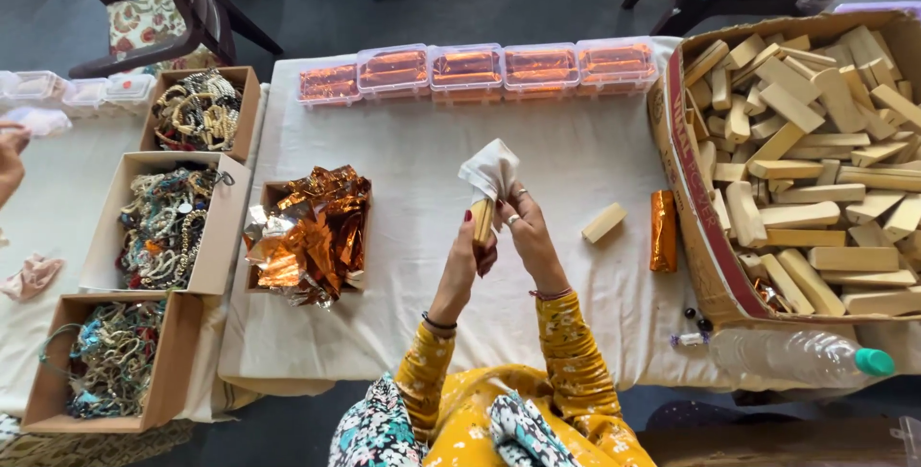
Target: Wrapping wooden blocks in foil and a white cloth or paper for packaging.
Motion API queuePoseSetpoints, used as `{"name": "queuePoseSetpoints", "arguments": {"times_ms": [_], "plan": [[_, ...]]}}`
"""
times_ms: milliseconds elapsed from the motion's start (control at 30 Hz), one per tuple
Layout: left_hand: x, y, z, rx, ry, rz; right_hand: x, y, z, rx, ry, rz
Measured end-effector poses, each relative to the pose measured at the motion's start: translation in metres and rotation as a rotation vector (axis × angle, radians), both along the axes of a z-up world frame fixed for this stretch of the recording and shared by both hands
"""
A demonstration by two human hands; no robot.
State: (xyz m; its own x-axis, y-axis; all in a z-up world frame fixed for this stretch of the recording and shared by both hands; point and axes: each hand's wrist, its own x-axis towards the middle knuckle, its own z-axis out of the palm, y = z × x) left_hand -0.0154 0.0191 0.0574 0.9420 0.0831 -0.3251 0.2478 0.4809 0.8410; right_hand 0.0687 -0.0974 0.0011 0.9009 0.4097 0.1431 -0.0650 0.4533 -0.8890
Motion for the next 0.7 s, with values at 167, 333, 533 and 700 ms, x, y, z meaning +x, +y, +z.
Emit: {"name": "queuePoseSetpoints", "arguments": {"times_ms": [167, 333, 533, 700], "plan": [[0.001, 0.007, -0.003, -0.045, -0.048, -0.038, -0.014, -0.001, 0.042, -0.406, -0.42, -0.594], [0.005, 0.009, -0.024, -0.072, -0.009, -0.047, -0.031, -0.011, 0.115, -0.563, -0.965, -0.901], [-0.003, 0.003, -0.009, -0.032, -0.013, -0.083, -0.036, -0.004, 0.071, -0.318, -0.896, -0.506], [-0.014, 0.009, 0.005, -0.111, -0.144, -0.181, -0.023, -0.017, 0.075, -0.497, -0.797, -0.737]]}}
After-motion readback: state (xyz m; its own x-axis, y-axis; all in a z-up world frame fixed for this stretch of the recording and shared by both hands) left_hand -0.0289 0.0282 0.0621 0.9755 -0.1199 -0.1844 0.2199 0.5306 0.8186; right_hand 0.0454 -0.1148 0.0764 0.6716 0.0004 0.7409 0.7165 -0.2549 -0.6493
